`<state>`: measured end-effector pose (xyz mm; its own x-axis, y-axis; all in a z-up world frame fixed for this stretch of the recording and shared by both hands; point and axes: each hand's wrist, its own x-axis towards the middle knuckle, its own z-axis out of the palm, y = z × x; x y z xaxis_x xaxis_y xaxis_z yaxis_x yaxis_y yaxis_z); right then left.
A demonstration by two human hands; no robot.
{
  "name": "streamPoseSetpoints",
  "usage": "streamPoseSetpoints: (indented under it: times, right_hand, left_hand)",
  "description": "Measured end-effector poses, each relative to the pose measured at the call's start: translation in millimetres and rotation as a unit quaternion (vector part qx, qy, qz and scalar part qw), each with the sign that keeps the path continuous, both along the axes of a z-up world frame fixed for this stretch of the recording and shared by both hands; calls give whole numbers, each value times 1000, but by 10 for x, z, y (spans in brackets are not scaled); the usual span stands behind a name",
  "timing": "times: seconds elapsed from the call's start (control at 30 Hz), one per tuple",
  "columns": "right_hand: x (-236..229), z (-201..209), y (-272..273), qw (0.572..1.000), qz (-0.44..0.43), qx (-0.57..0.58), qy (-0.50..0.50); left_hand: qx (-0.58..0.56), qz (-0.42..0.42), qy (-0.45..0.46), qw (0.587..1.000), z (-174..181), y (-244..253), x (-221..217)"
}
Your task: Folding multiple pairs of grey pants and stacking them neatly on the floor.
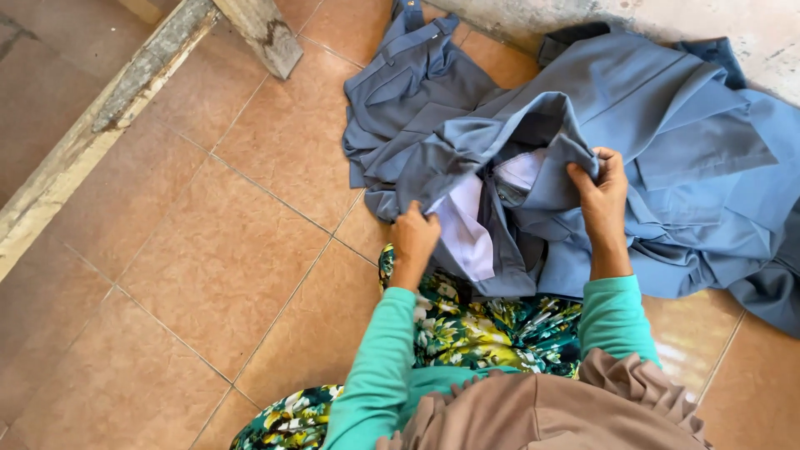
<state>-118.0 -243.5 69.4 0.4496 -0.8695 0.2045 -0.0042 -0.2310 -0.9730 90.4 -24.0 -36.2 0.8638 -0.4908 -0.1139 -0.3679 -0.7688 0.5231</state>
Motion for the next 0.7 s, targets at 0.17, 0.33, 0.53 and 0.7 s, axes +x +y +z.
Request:
streamPoseSetpoints:
  times: [0.17, 0.33, 0.53, 0.7]
  right_hand:
    - [325, 410, 289, 998, 34, -29, -33]
    - [999, 519, 1030, 990, 131, -47, -36]
    - [1476, 540, 1390, 945, 211, -196, 154]
    - [1675, 597, 1487, 918, 208, -288, 176]
  left_hand:
    - [-351, 267, 206, 874, -348, 1107, 743]
    - [-406, 318, 282, 809, 7, 1897, 415]
    - [-322, 136, 447, 823, 624, 1954, -351]
    - [-363, 143, 413, 823, 426, 1553, -438]
